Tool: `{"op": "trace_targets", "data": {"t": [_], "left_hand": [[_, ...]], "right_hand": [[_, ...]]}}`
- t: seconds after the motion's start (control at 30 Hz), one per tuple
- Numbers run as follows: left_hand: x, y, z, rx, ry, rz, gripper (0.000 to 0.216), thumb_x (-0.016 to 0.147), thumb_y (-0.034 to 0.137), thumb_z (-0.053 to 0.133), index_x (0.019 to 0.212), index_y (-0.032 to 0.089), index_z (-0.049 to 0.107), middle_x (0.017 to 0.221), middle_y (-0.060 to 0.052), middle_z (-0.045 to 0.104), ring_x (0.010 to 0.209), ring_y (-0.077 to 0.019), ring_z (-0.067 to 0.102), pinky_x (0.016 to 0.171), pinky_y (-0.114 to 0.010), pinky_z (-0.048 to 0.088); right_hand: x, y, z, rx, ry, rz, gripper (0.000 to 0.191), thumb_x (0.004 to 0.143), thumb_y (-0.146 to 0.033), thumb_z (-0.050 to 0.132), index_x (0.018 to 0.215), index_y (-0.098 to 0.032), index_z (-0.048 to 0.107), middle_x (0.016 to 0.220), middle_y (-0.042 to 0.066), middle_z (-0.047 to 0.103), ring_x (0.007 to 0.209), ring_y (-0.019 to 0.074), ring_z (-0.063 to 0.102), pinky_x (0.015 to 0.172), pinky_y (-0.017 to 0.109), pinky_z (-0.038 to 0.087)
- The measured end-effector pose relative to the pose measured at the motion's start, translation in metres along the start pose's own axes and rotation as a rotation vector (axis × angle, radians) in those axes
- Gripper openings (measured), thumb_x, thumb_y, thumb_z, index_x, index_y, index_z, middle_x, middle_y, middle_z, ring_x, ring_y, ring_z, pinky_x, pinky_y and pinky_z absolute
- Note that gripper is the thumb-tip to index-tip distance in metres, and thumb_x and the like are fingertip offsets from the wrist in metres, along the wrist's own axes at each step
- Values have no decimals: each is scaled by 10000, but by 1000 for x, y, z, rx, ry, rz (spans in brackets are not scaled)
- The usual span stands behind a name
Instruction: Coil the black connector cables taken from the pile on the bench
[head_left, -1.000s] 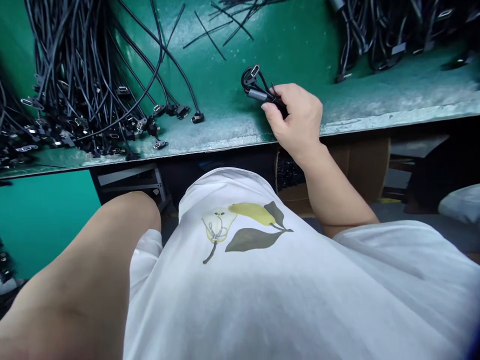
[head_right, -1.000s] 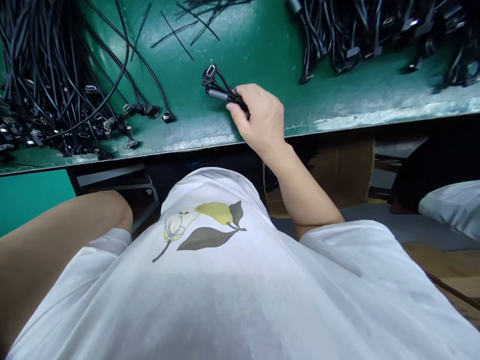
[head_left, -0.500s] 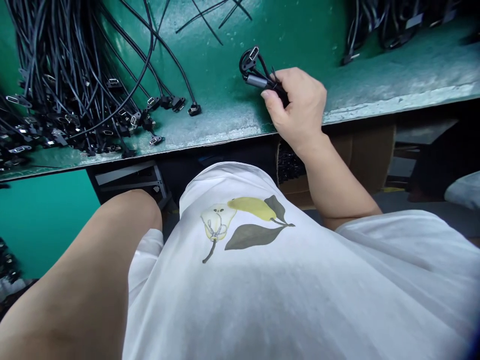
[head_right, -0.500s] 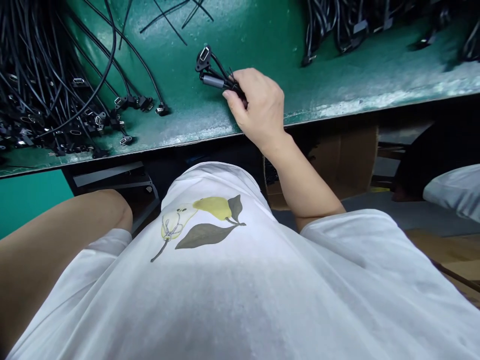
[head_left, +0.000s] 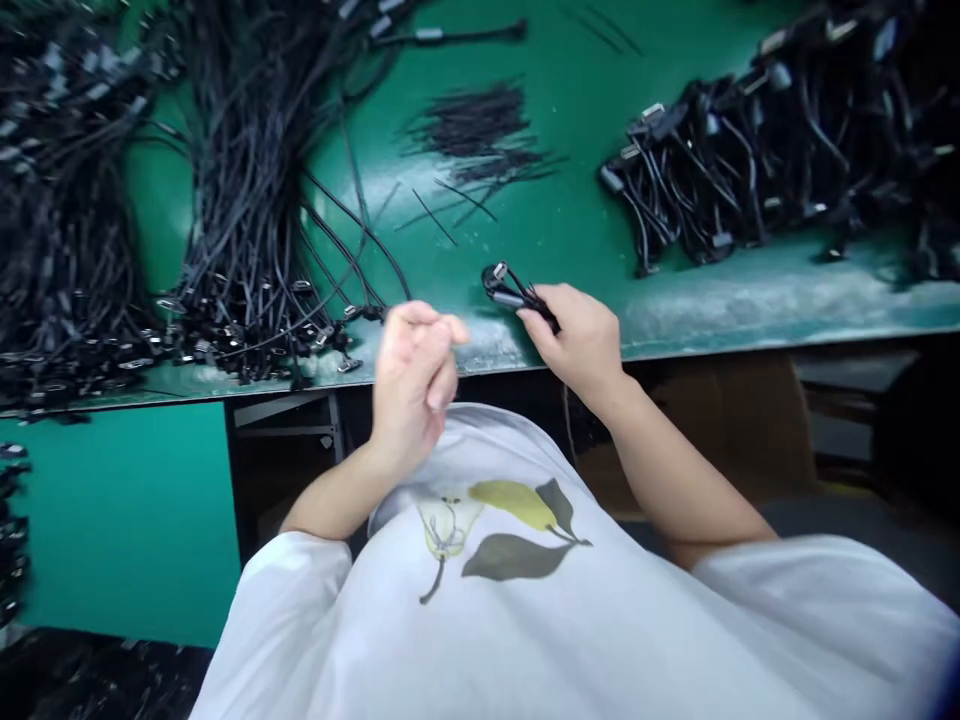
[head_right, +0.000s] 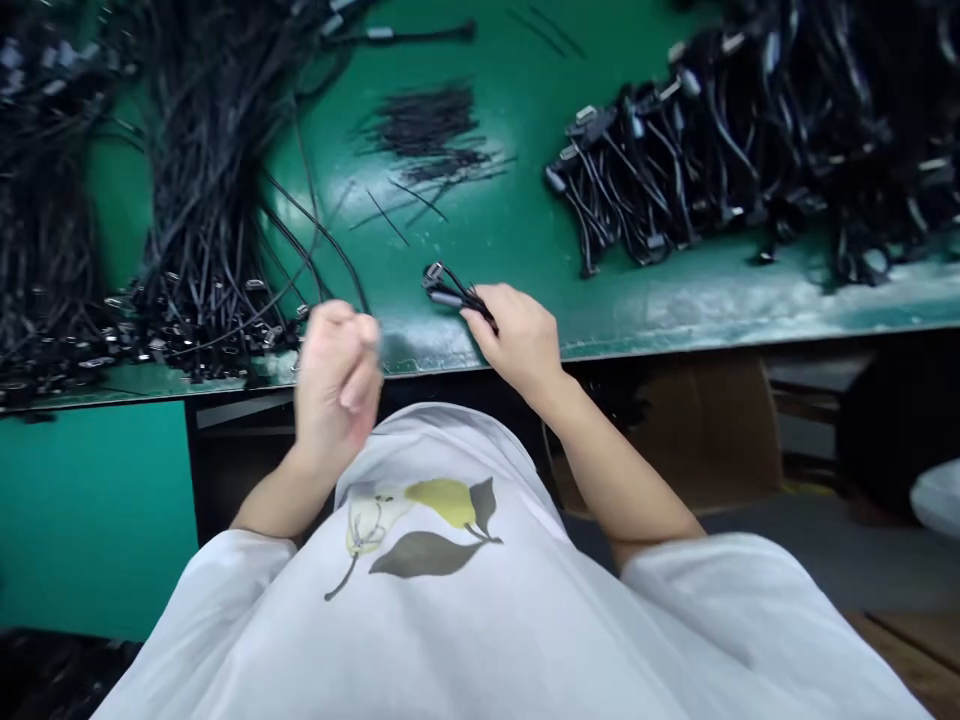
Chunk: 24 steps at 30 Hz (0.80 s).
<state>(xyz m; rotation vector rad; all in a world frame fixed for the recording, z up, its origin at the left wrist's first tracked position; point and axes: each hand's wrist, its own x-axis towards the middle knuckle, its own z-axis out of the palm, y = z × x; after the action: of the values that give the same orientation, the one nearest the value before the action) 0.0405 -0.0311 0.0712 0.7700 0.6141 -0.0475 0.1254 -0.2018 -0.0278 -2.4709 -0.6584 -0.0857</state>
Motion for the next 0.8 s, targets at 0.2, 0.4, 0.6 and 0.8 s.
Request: {"op": "trace_targets", "data": {"t": [0.2,0.4,0.6,0.8], "left_hand": [[18,3,-6,44,-47,-20,222,796,234,717,897,188,525,805,48,648,392,33,285,374,-120,227],[11,2,-1,38,-99,-32,290,763,276,753,910,191,517,794,53,632,407,28,299,390,-127,235],[0,2,5,135,-244,-80,417,668,266,825,979,203,555,845,53,587,428,24,321,368,-143,251],[-2,-1,7,137,-274,-87,393,666,198,815,967,189,563,833,63,538,411,46,294,349,-134,217]], "right_hand": [[0,4,3,-20,72,-74,270,966,-372,450,1060,-198,634,873,97,677,800,252,632,710,363,484],[0,5,5,-36,112,-110,252,968,-359,470,1038,-180,633,835,85,671,762,234,630,679,342,475],[0,5,6,-30,101,-92,258,971,-376,451,1027,-193,625,865,90,677,784,238,628,693,350,469],[0,4,5,-43,105,-109,246,977,-360,451,1022,-189,622,876,84,684,800,226,637,697,331,464]]}}
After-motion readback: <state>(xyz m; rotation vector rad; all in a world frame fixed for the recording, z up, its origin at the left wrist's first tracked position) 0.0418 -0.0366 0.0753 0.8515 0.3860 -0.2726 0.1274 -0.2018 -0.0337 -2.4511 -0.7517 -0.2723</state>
